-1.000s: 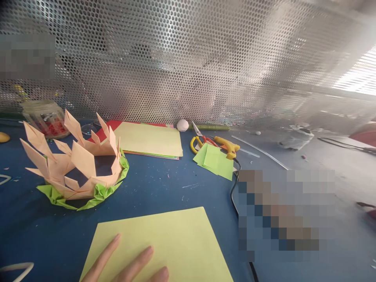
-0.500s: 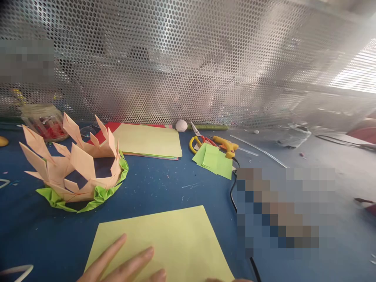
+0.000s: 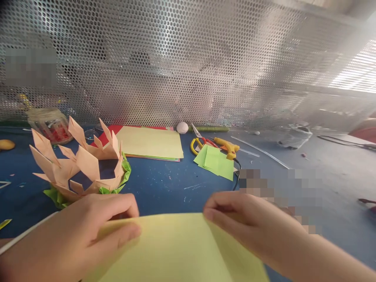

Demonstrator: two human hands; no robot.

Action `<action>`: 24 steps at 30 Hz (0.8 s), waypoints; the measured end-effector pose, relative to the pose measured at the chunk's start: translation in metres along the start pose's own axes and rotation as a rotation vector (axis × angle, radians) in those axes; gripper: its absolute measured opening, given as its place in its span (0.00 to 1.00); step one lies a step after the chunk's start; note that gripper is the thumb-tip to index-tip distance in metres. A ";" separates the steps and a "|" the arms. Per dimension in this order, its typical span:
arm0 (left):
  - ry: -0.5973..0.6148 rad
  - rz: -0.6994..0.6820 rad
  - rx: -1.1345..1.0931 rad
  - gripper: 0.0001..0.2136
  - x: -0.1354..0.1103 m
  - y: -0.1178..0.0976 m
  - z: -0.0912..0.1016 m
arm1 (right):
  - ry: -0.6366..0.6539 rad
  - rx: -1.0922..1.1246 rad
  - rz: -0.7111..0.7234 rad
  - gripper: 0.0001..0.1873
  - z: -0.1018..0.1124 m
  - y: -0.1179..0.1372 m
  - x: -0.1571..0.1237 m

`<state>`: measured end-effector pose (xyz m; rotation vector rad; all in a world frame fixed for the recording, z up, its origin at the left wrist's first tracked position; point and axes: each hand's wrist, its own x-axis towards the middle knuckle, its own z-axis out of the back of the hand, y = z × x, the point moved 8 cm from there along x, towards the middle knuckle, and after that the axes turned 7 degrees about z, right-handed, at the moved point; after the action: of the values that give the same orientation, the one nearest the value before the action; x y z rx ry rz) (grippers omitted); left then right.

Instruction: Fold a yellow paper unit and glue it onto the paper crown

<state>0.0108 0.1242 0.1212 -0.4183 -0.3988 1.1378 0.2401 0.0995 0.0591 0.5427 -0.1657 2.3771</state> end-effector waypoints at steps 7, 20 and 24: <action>-0.145 -0.413 0.481 0.15 -0.009 -0.007 -0.045 | 0.085 -0.006 0.031 0.15 -0.010 0.008 0.095; -0.152 -0.374 0.582 0.26 -0.007 0.008 -0.048 | 0.284 0.109 0.150 0.22 -0.036 0.031 0.120; -0.191 -0.374 0.625 0.28 -0.005 0.008 -0.045 | 0.303 0.081 0.137 0.20 -0.034 0.028 0.118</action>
<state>0.0257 0.1174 0.0786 0.3059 -0.2531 0.8782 0.1299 0.1578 0.0792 0.2071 0.0307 2.5744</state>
